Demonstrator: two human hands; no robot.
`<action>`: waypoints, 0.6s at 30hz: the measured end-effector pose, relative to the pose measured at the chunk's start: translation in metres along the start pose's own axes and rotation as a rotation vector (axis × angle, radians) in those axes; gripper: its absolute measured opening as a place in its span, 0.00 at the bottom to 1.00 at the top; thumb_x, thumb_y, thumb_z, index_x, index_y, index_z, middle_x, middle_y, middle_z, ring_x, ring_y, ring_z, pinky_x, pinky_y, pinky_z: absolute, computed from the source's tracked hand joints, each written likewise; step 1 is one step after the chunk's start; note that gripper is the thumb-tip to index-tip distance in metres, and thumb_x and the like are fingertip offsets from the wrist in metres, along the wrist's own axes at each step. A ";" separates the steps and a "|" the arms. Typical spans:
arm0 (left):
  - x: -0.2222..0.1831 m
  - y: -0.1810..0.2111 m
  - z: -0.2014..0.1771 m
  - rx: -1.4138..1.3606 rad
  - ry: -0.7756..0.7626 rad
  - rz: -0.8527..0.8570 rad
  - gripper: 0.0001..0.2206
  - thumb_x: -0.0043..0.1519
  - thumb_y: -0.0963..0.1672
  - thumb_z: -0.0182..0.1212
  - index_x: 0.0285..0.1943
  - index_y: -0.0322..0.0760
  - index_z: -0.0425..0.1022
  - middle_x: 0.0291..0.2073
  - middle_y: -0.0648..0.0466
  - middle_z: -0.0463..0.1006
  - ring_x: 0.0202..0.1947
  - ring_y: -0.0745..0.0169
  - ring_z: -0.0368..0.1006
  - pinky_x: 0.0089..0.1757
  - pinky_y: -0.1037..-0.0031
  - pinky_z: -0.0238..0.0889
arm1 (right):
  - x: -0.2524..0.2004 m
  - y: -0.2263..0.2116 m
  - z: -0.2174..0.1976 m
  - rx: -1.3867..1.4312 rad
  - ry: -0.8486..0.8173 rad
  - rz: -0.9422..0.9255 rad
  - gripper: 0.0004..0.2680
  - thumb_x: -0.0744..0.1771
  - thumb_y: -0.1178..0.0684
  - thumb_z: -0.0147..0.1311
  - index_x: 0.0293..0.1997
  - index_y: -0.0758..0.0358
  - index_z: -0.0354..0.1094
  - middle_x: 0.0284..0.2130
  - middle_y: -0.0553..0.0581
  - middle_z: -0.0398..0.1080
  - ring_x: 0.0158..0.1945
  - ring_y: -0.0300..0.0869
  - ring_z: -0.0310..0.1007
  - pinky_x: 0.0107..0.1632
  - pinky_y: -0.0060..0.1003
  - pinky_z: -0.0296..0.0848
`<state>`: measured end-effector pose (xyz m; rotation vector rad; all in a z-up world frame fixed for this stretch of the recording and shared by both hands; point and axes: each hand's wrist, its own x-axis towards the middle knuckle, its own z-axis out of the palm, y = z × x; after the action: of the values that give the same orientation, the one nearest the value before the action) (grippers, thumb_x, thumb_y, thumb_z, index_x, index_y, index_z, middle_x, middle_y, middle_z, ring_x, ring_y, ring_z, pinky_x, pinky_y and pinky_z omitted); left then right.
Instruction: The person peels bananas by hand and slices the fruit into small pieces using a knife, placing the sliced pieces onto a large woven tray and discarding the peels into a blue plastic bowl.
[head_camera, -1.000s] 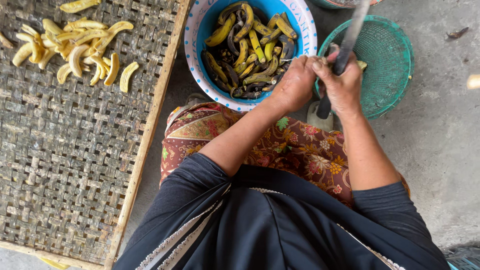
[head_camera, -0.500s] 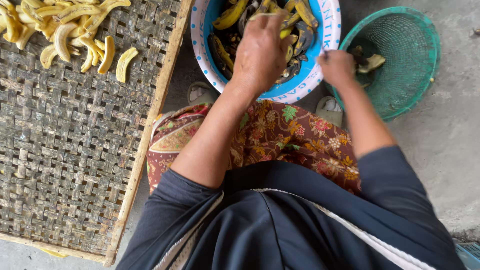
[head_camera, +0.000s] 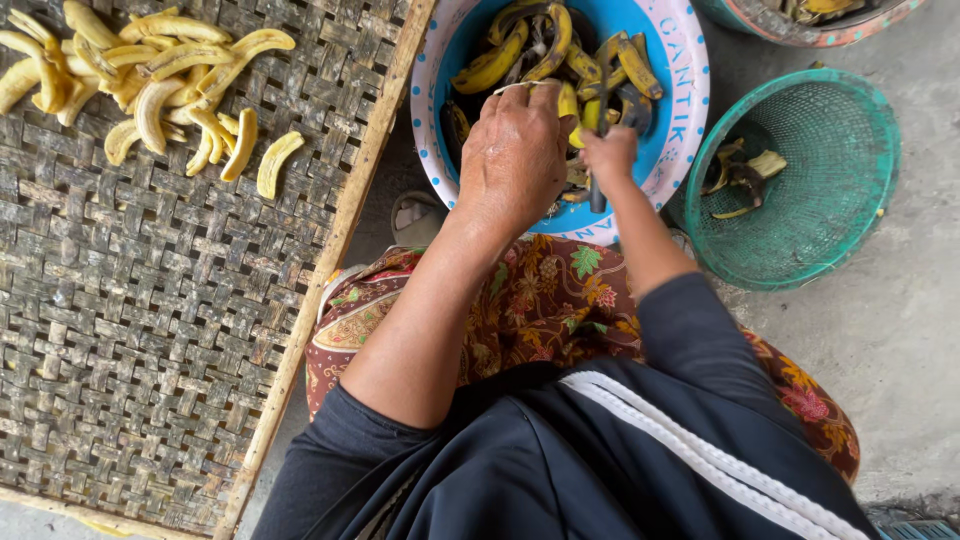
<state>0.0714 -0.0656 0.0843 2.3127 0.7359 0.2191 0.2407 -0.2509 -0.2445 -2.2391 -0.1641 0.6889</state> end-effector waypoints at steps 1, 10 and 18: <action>0.001 -0.002 0.005 0.005 -0.009 -0.018 0.14 0.64 0.47 0.60 0.52 0.30 0.74 0.44 0.36 0.78 0.47 0.34 0.75 0.44 0.51 0.70 | -0.014 -0.027 -0.022 0.214 -0.118 0.180 0.07 0.67 0.59 0.64 0.36 0.75 0.70 0.23 0.64 0.74 0.22 0.45 0.72 0.22 0.42 0.66; -0.003 0.018 0.046 -0.765 -0.326 -0.339 0.22 0.55 0.47 0.69 0.49 0.25 0.70 0.33 0.35 0.80 0.35 0.31 0.78 0.36 0.49 0.74 | -0.258 -0.209 -0.190 0.015 -0.330 -0.558 0.12 0.73 0.49 0.52 0.54 0.71 0.73 0.29 0.55 0.75 0.23 0.31 0.70 0.28 0.27 0.68; -0.044 0.057 0.053 -0.426 -0.282 0.206 0.27 0.57 0.46 0.72 0.60 0.30 0.65 0.41 0.36 0.79 0.44 0.33 0.76 0.43 0.53 0.70 | -0.260 -0.192 -0.200 0.166 -0.142 -0.583 0.19 0.76 0.45 0.38 0.78 0.56 0.48 0.30 0.48 0.62 0.30 0.30 0.58 0.33 0.25 0.61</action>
<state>0.0785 -0.1548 0.0845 1.9527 0.2751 0.1232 0.1449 -0.3307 0.1139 -1.8478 -0.7665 0.5132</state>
